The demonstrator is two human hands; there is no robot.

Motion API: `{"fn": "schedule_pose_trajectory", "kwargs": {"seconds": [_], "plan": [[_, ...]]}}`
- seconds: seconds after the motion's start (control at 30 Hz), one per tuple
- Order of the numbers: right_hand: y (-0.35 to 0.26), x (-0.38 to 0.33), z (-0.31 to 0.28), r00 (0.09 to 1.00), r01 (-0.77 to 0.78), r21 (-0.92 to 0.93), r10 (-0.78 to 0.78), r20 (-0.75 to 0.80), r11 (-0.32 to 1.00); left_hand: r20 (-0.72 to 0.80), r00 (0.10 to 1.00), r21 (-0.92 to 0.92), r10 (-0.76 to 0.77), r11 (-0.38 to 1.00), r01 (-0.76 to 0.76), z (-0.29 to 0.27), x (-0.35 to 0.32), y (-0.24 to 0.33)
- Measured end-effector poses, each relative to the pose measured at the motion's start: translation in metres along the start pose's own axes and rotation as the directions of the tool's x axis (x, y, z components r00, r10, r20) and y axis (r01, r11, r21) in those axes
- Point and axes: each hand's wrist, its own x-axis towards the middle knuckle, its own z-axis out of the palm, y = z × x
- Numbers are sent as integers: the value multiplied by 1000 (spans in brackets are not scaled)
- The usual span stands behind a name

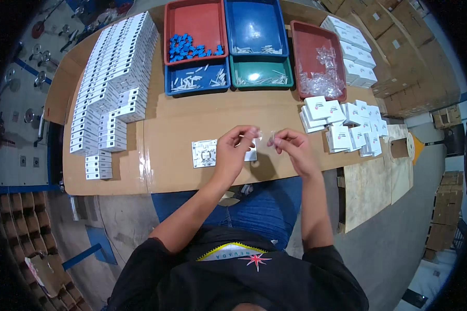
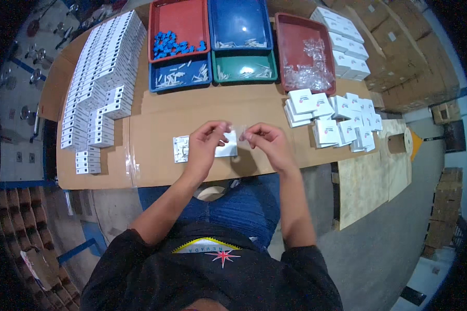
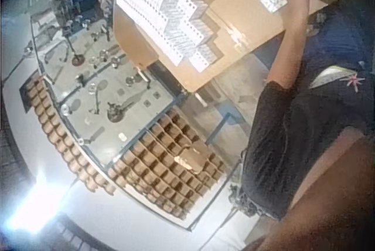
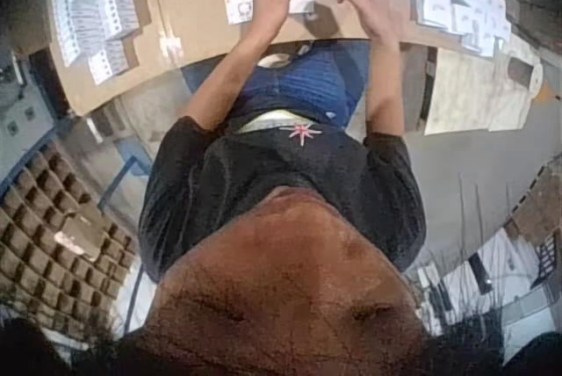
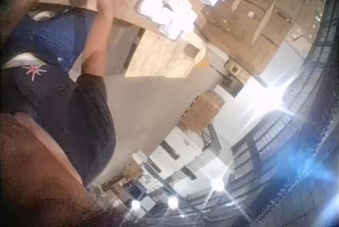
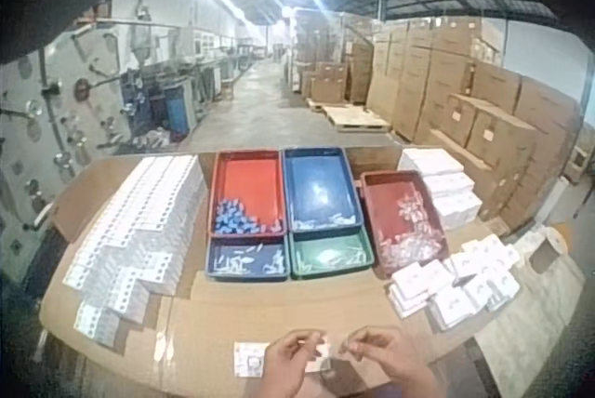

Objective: Assemble small plastic electronic housing units by inserting internal components and snapping the covers shut.

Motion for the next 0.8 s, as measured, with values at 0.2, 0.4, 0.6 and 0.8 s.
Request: {"fn": "schedule_pose_trajectory", "kwargs": {"seconds": [0.2,0.4,0.6,0.8], "plan": [[33,-24,25,994,-30,204,50,-94,979,-182,983,24,10,1000,-5,-43,-17,-14],[33,-34,54,994,-83,169,94,-54,982,18,991,-12,-129,992,129,-44,-32,-22],[43,-42,70,995,-99,173,96,21,980,-103,991,-61,-84,995,78,-52,-48,-25],[52,-49,87,986,-135,268,157,-63,954,-129,789,558,601,702,-443,-60,-68,-17]]}}
